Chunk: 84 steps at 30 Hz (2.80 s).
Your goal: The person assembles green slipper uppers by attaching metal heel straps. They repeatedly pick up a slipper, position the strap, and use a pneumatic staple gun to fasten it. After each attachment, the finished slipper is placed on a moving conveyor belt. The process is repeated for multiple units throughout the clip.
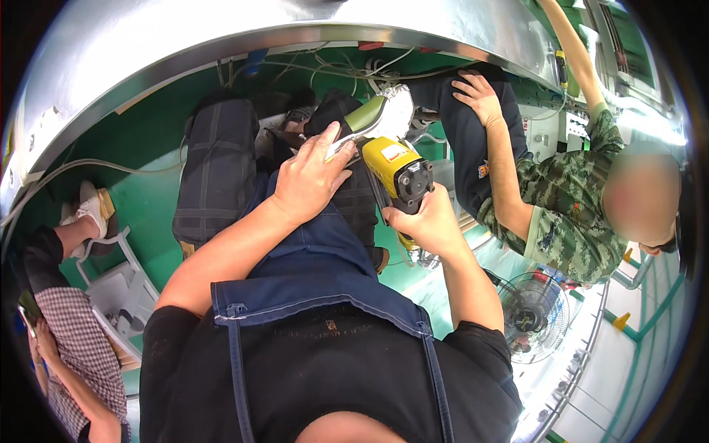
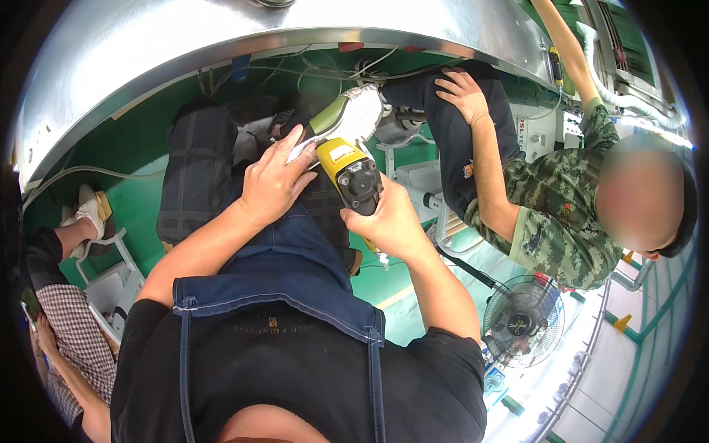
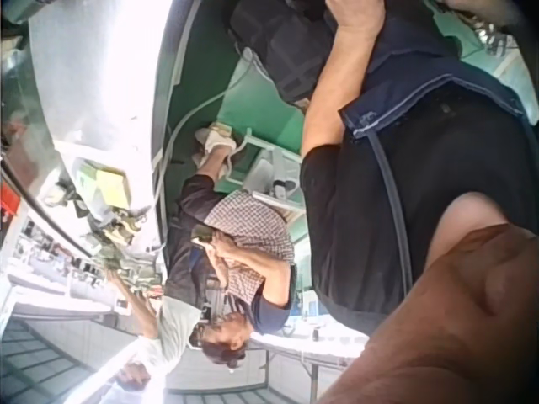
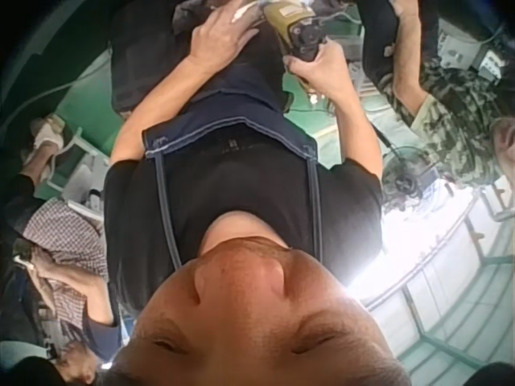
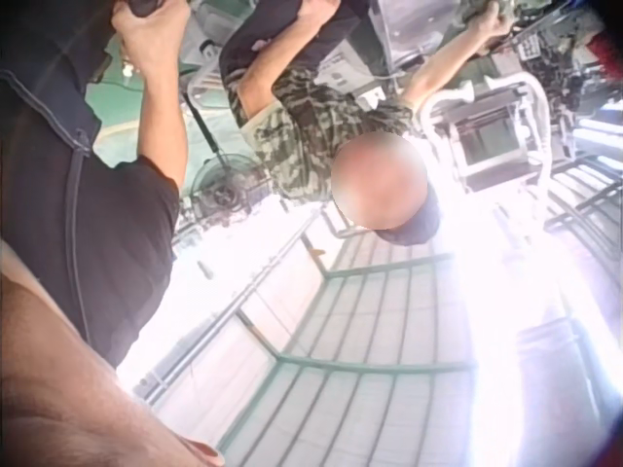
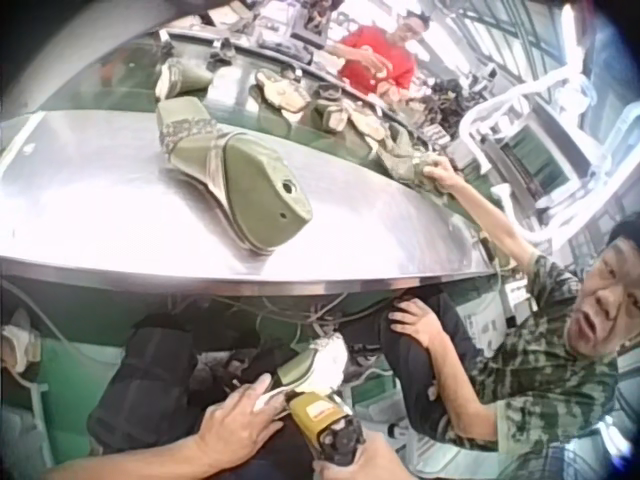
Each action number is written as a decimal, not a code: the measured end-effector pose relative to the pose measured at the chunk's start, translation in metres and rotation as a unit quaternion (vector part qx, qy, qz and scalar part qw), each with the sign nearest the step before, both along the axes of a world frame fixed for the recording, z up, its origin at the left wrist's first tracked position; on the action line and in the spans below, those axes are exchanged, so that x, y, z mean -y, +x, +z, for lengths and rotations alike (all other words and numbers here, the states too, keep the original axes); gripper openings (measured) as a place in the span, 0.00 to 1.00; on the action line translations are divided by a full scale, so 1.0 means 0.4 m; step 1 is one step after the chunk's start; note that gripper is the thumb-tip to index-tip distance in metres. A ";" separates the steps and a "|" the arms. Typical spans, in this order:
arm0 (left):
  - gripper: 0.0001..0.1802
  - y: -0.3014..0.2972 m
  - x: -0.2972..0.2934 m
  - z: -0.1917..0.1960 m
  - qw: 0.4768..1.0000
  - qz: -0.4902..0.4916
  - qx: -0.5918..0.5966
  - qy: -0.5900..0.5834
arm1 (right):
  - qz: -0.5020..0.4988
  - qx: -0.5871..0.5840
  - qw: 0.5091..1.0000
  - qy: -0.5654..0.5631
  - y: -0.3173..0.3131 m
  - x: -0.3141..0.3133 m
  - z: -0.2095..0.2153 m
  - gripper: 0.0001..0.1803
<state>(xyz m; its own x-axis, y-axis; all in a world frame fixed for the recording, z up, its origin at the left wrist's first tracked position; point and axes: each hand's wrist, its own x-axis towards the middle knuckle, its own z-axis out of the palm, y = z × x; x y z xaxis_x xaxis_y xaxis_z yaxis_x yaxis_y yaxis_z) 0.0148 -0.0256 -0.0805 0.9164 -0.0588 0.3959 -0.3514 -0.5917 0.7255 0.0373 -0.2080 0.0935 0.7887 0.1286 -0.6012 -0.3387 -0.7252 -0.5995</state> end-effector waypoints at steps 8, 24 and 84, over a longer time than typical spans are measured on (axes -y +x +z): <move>0.32 0.007 -0.004 -0.001 1.000 -0.006 -0.003 -0.003 | 0.012 -0.004 1.000 -0.017 0.015 -0.025 0.016 0.19; 0.47 0.123 -0.088 -0.043 0.895 -0.085 -0.272 -0.342 | 0.107 0.328 0.917 -0.201 0.459 -0.022 0.175 0.25; 0.58 0.110 -0.177 0.247 0.973 -0.123 0.112 -0.159 | 0.245 0.594 0.732 0.227 0.021 -0.134 -0.011 0.20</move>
<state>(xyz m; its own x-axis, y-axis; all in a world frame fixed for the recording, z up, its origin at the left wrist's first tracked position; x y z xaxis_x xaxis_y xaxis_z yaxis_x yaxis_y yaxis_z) 0.0587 0.0454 0.0182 0.7786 -0.1084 0.6181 -0.6247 -0.2278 0.7469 0.0457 -0.1543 0.0892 0.5125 0.5452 0.6634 0.8510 -0.2192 -0.4773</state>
